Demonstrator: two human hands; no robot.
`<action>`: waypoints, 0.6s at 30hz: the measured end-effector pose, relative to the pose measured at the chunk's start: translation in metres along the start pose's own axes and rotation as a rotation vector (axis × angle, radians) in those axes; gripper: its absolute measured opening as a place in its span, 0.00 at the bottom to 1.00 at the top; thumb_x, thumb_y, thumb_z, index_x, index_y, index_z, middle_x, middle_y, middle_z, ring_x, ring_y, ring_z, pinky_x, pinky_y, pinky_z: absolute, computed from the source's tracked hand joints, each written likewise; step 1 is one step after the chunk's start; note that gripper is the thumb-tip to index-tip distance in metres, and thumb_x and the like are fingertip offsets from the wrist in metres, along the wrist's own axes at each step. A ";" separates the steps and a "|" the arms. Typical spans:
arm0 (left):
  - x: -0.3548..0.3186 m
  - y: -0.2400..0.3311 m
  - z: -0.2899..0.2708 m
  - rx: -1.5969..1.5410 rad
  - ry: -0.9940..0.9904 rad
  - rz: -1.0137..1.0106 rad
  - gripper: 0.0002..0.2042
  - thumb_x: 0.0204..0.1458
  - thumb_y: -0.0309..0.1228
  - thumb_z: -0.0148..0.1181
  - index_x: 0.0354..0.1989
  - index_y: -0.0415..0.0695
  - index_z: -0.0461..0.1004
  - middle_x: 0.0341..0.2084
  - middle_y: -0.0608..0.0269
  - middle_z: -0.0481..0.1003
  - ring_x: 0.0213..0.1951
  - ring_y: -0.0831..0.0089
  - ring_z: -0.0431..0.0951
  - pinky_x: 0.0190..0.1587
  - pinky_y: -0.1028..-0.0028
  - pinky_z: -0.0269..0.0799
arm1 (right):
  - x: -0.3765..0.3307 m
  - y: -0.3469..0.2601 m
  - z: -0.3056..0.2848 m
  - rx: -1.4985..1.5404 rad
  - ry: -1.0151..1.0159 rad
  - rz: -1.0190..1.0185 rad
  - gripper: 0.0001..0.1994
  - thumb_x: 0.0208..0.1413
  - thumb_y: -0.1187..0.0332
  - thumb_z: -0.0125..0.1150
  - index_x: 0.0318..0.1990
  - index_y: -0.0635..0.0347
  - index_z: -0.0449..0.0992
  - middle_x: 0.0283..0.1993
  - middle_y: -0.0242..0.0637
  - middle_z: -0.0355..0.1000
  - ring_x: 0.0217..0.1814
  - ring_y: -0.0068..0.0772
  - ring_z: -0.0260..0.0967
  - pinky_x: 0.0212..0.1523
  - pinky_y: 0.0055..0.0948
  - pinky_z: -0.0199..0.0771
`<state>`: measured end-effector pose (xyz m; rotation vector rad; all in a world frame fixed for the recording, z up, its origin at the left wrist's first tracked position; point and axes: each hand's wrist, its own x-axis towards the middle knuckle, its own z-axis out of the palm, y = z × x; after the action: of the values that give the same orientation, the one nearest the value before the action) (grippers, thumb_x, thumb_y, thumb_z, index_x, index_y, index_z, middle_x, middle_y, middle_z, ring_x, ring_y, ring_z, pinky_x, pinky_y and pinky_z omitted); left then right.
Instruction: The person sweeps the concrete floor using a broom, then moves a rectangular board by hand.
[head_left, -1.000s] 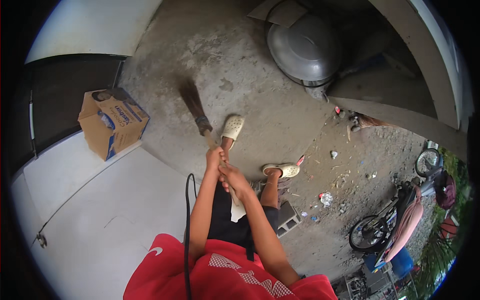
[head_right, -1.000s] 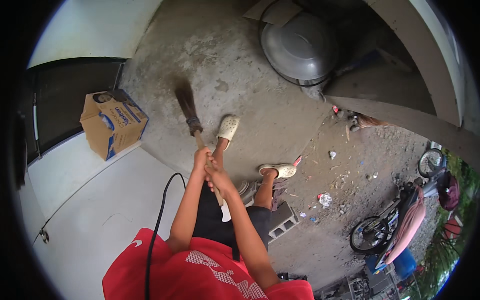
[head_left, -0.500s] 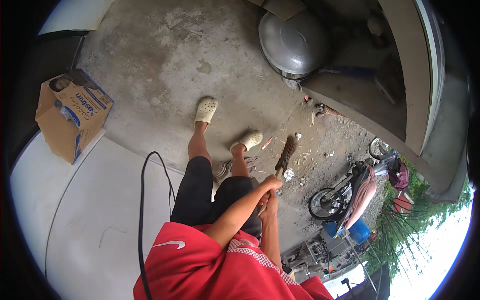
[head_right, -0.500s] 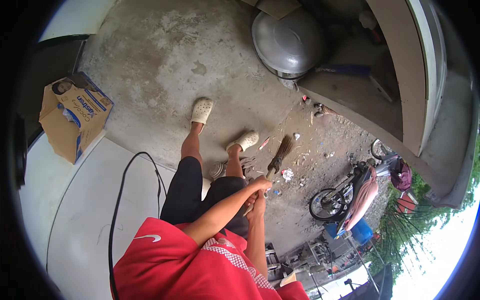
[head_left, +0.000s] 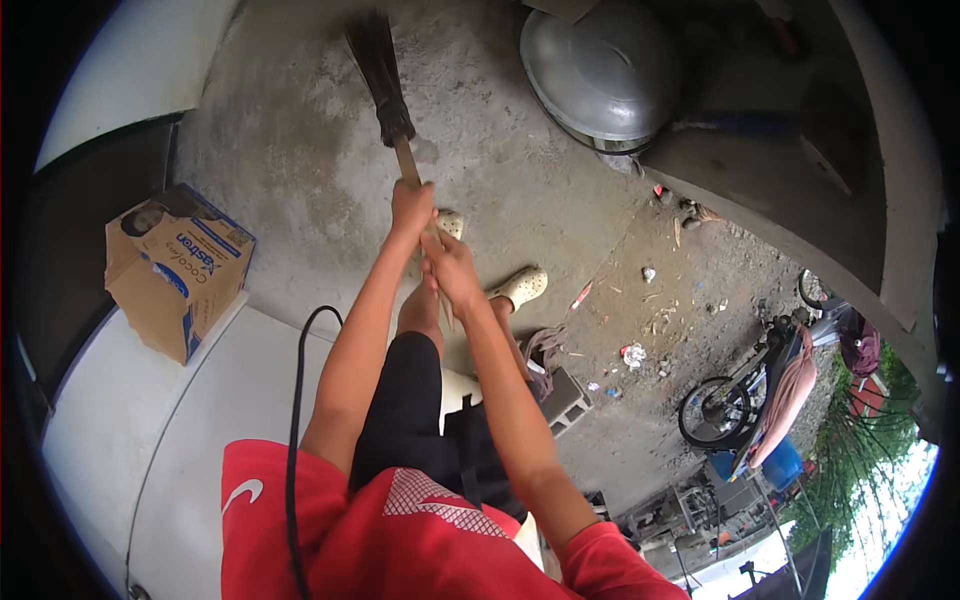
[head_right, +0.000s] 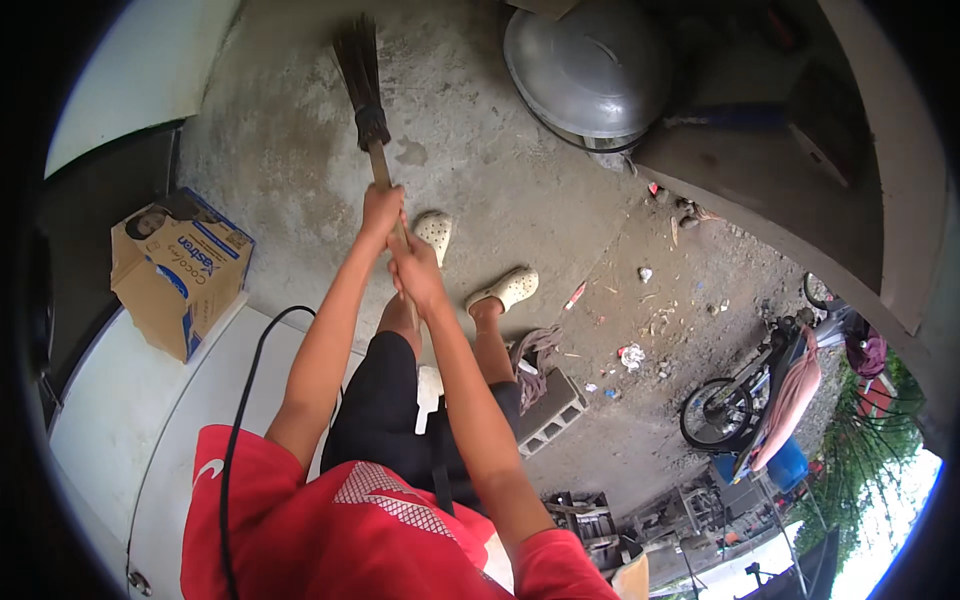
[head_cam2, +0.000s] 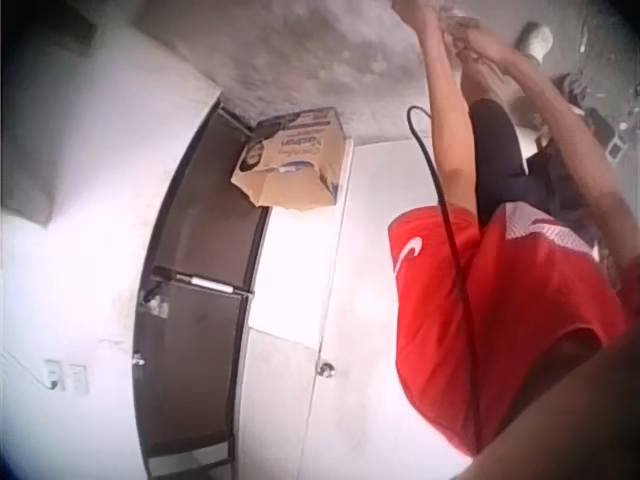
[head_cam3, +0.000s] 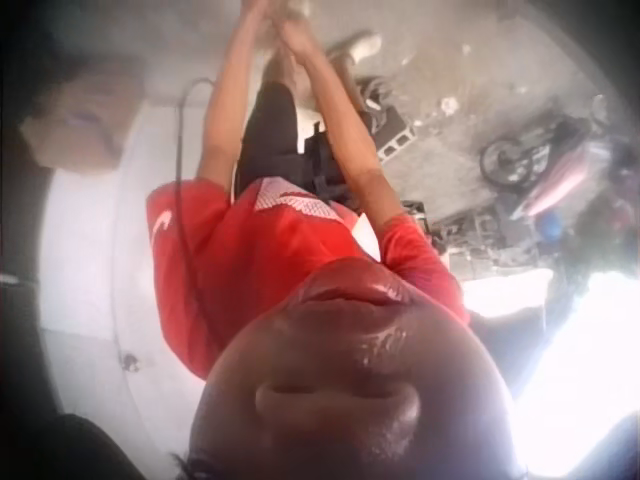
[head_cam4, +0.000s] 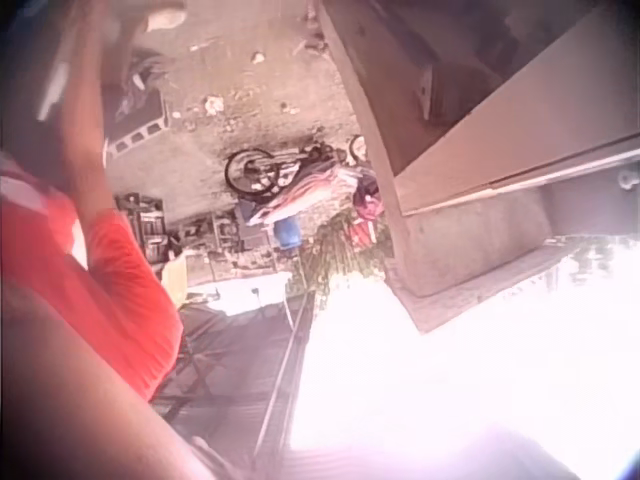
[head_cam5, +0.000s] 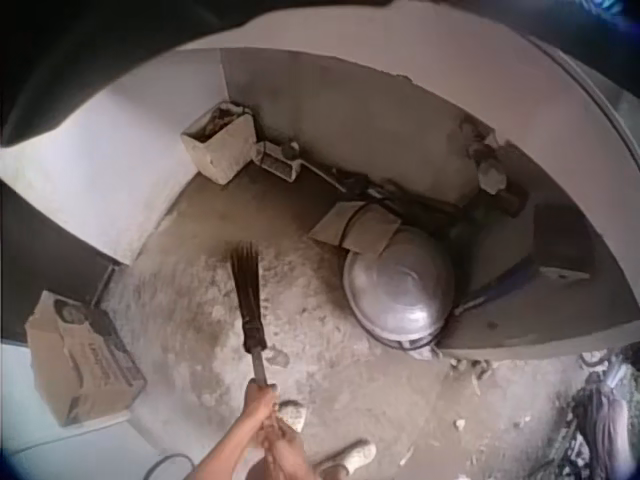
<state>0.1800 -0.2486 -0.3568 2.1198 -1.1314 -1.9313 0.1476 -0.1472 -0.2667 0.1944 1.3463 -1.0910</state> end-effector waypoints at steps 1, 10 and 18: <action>0.031 0.016 0.010 0.021 -0.066 0.058 0.09 0.44 0.28 0.49 0.17 0.38 0.61 0.09 0.63 0.63 0.10 0.71 0.65 0.12 0.69 0.61 | 0.032 -0.014 -0.003 0.008 0.026 -0.013 0.14 0.58 0.58 0.47 0.37 0.61 0.69 0.16 0.25 0.58 0.11 0.16 0.52 0.10 0.19 0.53; 0.060 -0.079 0.136 0.627 -0.100 0.227 0.16 0.40 0.32 0.52 0.35 0.33 0.67 0.24 0.45 0.74 0.27 0.56 0.78 0.28 0.64 0.73 | 0.046 0.045 -0.085 0.442 0.259 0.041 0.13 0.58 0.56 0.45 0.37 0.56 0.67 0.19 0.25 0.59 0.13 0.16 0.53 0.13 0.18 0.55; -0.157 -0.143 0.047 0.464 -0.654 -0.106 0.16 0.43 0.31 0.54 0.36 0.31 0.63 0.12 0.58 0.68 0.13 0.71 0.71 0.15 0.72 0.66 | -0.157 0.120 -0.030 0.612 0.470 0.220 0.11 0.59 0.55 0.42 0.32 0.50 0.63 0.18 0.25 0.57 0.12 0.18 0.52 0.12 0.19 0.54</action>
<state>0.2138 -0.0397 -0.3062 1.7652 -1.7438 -2.7484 0.2378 0.0169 -0.1981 1.0803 1.3143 -1.2878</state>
